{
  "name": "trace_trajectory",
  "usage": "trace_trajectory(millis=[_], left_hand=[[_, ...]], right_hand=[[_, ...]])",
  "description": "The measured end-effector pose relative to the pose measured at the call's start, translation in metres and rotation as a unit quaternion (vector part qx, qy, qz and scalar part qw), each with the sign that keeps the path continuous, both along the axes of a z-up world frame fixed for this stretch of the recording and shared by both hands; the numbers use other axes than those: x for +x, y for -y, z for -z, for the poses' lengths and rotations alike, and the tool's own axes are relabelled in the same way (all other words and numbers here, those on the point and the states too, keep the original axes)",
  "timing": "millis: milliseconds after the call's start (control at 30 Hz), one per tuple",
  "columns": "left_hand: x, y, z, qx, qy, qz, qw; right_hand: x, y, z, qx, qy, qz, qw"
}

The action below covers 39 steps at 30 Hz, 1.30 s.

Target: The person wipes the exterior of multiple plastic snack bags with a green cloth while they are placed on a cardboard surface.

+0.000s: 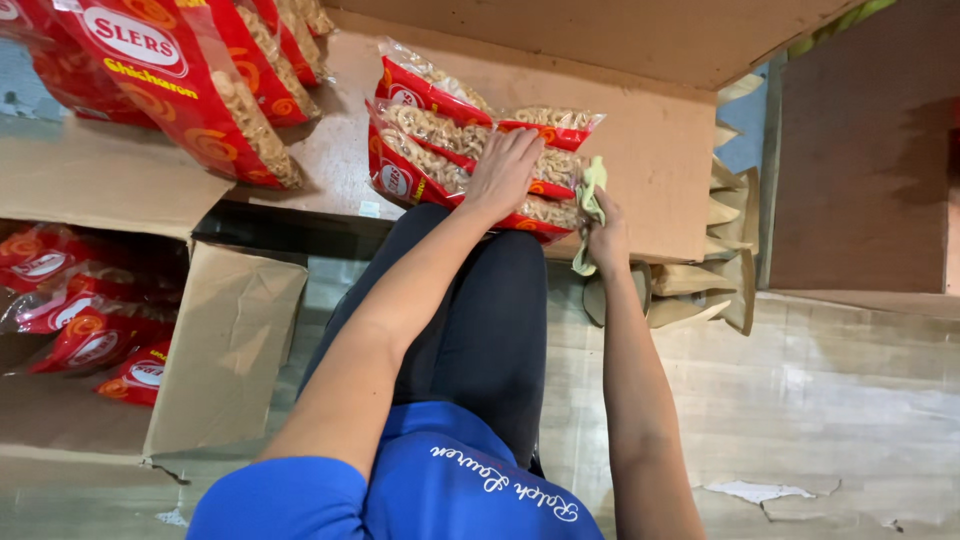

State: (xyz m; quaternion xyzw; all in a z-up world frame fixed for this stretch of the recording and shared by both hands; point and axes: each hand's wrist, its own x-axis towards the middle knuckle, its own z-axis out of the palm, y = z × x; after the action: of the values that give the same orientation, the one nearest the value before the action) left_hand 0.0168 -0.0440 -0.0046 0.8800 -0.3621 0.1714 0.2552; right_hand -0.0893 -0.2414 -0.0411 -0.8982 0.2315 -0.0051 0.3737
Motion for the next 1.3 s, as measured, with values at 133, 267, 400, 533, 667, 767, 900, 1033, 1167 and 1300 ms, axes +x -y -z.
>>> trace_trajectory(millis=[133, 267, 400, 533, 667, 767, 900, 1033, 1167, 1300], left_hand=[[-0.001, 0.004, 0.012, 0.011, -0.009, -0.011, 1.0], [-0.013, 0.0, 0.022, -0.004, -0.002, -0.007, 1.0], [-0.02, -0.002, 0.025, 0.006, -0.005, -0.01, 1.0], [-0.022, -0.004, 0.021, -0.012, -0.004, -0.014, 1.0], [-0.021, -0.004, 0.021, -0.043, 0.021, -0.027, 0.998], [-0.021, -0.007, 0.021, -0.061, 0.038, -0.019, 0.997], [-0.019, -0.009, 0.021, -0.074, 0.035, -0.007, 0.997], [-0.018, -0.009, 0.026, -0.066, 0.024, 0.001, 0.998], [-0.017, -0.009, 0.029, -0.072, 0.013, 0.004, 0.997], [-0.017, -0.01, 0.03, -0.088, 0.002, 0.012, 0.996]], right_hand=[[-0.014, 0.003, 0.01, 0.095, -0.037, 0.057, 0.993], [-0.008, 0.021, 0.01, 0.21, 0.079, 0.225, 0.948], [0.019, 0.034, -0.026, 0.215, 0.284, 0.165, 0.92], [0.059, 0.011, -0.05, 0.165, 0.322, 0.057, 0.931], [0.087, -0.021, -0.056, -0.11, 0.285, -0.241, 0.921], [0.096, -0.029, -0.055, -0.238, 0.21, -0.352, 0.881], [0.102, -0.017, -0.053, -0.267, 0.164, -0.359, 0.879], [0.102, -0.008, -0.046, -0.271, 0.147, -0.347, 0.886], [0.104, 0.001, -0.043, -0.214, 0.075, -0.339, 0.913], [0.111, 0.015, -0.039, -0.188, 0.02, -0.314, 0.931]])
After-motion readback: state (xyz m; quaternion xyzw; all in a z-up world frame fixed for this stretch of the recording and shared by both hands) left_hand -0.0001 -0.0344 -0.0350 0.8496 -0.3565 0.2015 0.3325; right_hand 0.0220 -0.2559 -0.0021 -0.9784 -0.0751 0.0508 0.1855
